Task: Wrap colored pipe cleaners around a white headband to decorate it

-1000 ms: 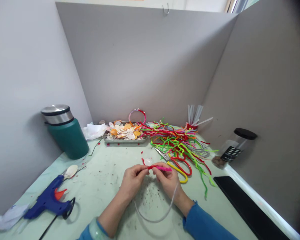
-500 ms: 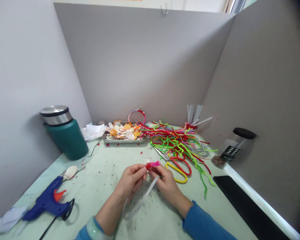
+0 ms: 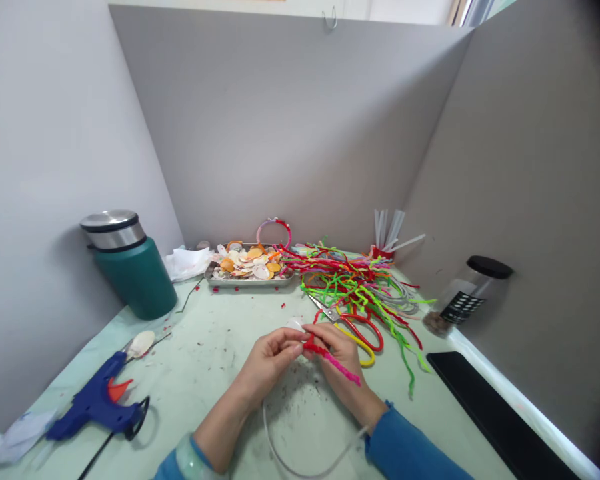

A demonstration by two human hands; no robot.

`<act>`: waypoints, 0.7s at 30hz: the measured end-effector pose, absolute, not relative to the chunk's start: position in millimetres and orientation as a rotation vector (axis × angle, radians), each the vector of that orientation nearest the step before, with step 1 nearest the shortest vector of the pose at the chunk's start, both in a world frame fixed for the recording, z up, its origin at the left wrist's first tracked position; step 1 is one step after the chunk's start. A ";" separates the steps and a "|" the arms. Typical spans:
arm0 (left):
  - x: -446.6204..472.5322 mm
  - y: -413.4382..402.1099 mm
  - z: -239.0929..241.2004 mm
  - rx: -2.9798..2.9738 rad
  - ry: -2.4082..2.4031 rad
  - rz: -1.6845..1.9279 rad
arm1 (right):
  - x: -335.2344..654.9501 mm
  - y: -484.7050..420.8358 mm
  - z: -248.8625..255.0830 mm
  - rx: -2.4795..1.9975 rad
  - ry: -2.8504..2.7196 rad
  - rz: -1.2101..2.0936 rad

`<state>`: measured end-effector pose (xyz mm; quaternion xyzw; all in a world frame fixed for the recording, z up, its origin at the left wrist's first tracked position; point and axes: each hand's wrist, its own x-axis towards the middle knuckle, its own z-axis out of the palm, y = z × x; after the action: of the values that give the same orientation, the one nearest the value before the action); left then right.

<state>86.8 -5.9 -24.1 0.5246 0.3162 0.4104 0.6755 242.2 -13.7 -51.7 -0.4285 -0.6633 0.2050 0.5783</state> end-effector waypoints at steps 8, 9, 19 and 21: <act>87.0 -6.9 -20.6 1.300 0.766 0.900 | 243.2 -11.7 -55.8 -1.008 -1.562 0.409; 86.5 -7.1 -20.3 1.315 0.776 0.889 | 242.8 -12.5 -54.5 -1.016 -1.568 0.414; 85.4 -5.3 -24.6 1.285 0.934 0.910 | 243.0 -13.8 -51.4 -1.097 -1.652 0.358; 84.8 -4.1 -26.4 1.257 0.958 0.950 | 244.5 -12.8 -50.2 -1.087 -1.680 0.288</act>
<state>84.8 -4.1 -26.4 0.5430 0.4141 0.4105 0.6043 244.5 -12.8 -50.2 -0.4557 -0.7041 0.1207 0.5311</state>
